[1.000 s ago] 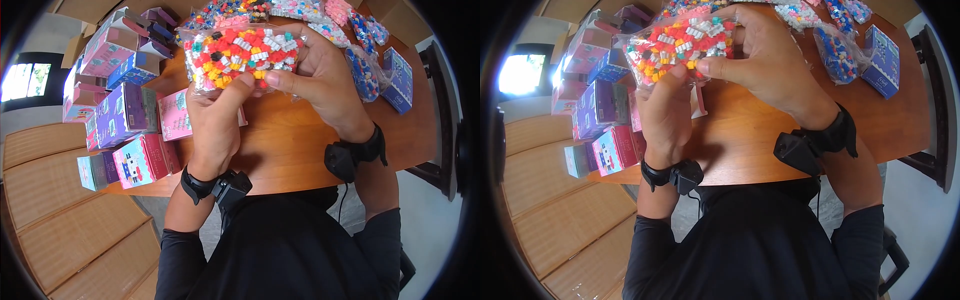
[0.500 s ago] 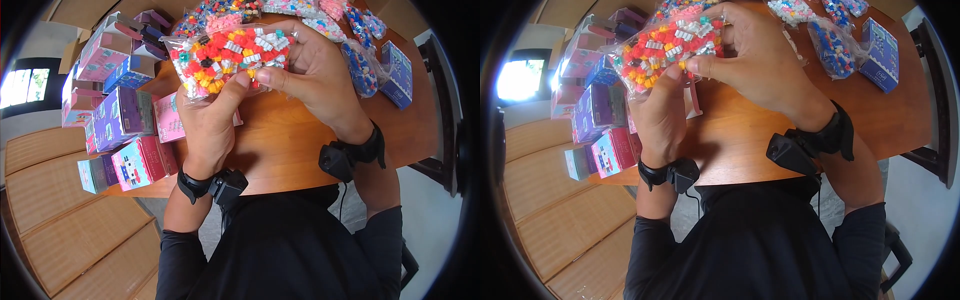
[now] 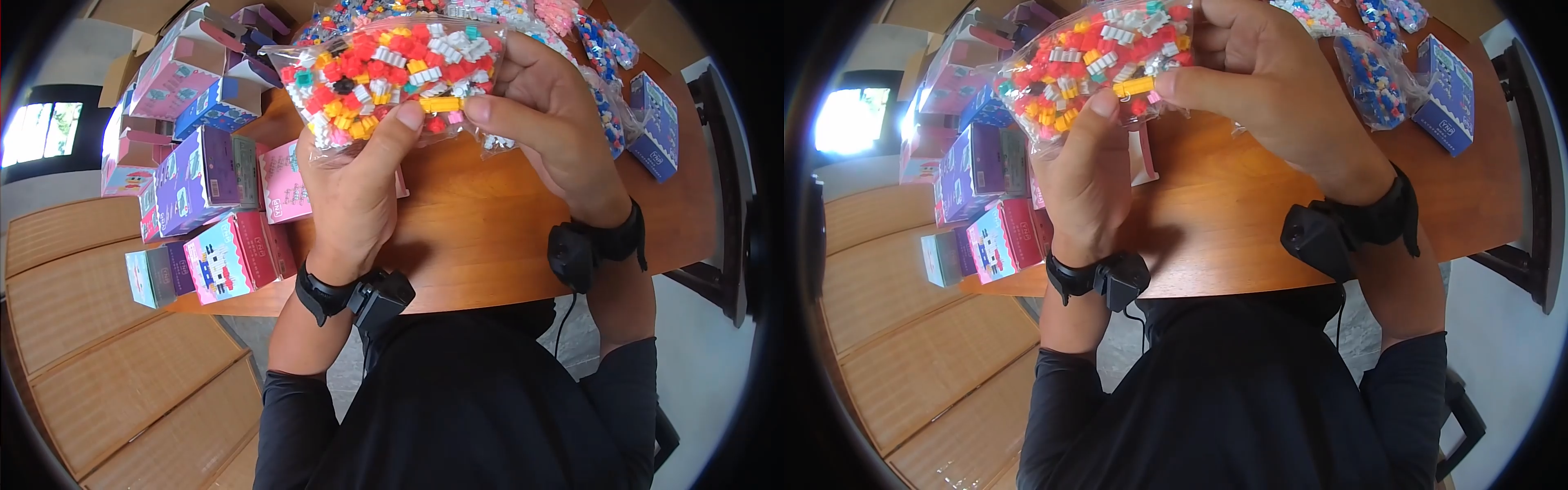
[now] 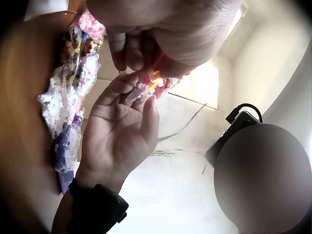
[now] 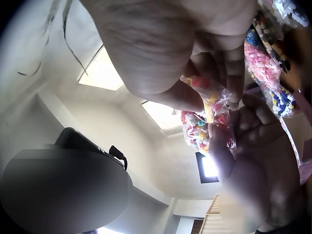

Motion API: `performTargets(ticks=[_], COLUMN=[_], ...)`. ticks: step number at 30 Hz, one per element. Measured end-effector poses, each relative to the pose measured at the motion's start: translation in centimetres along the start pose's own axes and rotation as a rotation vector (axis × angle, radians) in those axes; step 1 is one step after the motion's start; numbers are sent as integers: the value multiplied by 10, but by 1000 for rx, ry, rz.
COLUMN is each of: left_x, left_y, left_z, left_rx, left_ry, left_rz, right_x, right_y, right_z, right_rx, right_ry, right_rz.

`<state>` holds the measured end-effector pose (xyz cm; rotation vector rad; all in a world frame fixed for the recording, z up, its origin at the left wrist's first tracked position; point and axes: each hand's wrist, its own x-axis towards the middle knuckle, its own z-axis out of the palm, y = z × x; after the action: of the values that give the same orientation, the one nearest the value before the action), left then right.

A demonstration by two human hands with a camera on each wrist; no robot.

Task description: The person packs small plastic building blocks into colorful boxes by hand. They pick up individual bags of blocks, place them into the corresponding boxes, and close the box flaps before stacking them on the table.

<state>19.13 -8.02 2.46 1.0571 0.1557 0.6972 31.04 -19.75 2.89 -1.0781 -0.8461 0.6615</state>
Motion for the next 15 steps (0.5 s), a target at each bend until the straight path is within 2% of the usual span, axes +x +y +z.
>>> performTargets(ticks=[5, 8, 11, 15], left_x=[2, 1, 0, -3], left_y=[-3, -4, -7, -6], left_z=[-2, -3, 0, 2], left_rx=[-46, -43, -3, 53], left_ry=[10, 20, 45, 52], left_rz=[-18, -34, 18, 57], right_x=[-1, -1, -3, -4], right_y=[0, 4, -7, 1], right_z=[-3, 2, 3, 7], right_rx=[-37, -86, -176, -109], right_ry=[5, 48, 88, 116], right_rz=[34, -8, 146, 42])
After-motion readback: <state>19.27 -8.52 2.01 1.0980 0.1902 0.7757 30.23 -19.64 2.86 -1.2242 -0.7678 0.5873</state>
